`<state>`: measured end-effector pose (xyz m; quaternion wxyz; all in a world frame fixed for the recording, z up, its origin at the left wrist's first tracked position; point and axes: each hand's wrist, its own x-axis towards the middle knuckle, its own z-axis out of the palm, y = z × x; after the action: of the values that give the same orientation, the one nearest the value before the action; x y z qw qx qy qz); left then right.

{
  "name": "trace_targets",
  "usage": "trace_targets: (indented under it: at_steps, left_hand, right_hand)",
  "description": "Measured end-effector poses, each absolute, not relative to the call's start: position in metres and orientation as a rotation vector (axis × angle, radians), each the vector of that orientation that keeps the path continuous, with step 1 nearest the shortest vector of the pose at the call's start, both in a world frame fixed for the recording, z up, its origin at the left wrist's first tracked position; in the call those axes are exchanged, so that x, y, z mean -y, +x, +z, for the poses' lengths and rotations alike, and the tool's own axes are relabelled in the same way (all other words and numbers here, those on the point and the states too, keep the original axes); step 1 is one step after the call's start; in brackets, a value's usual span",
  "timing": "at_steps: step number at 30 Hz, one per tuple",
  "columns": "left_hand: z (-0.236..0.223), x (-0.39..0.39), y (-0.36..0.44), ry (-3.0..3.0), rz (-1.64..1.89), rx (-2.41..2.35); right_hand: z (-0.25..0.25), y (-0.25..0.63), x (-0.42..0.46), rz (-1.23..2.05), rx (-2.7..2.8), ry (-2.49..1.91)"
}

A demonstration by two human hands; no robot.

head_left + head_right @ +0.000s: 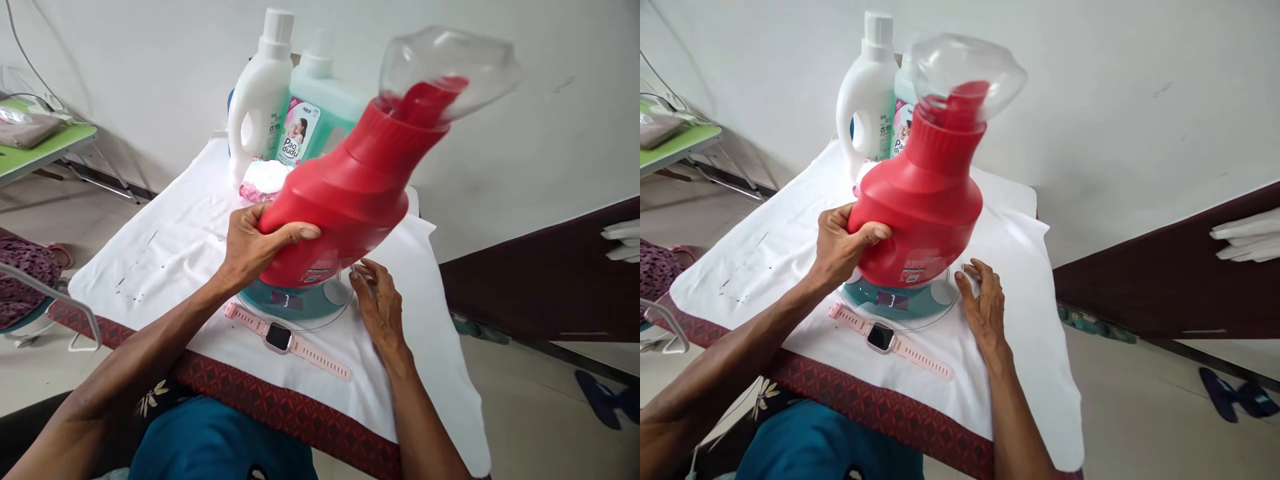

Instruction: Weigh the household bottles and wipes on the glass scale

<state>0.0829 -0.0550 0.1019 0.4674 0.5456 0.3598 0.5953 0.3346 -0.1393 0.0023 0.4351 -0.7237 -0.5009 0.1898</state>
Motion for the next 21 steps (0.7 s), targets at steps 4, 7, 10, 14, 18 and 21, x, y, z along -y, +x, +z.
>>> trace_targets:
  at_steps: [4, 7, 10, 14, 18, 21]
  left_hand:
    - [0.101, 0.056, 0.089, 1.368, 1.486, -0.897]
    - [0.099, 0.050, 0.088, 1.396, 1.520, -0.974]
    - [0.096, 0.039, 0.084, 1.448, 1.571, -1.076]
    - [0.093, 0.026, 0.078, 1.554, 1.524, -1.147]
    - [0.098, 0.022, 0.069, 1.642, 1.491, -1.019]
    - [0.100, 0.014, 0.055, 1.640, 1.503, -1.006]
  right_hand:
    - [0.002, 0.334, 0.140, 0.413, 1.297, -1.793]
    - [0.001, 0.335, 0.140, 0.377, 1.340, -1.788]
    - [-0.001, 0.336, 0.141, 0.356, 1.372, -1.790]
    - [-0.002, 0.336, 0.141, 0.346, 1.371, -1.797]
    - [0.002, 0.334, 0.142, 0.366, 1.344, -1.811]
    - [0.004, 0.332, 0.143, 0.383, 1.321, -1.809]
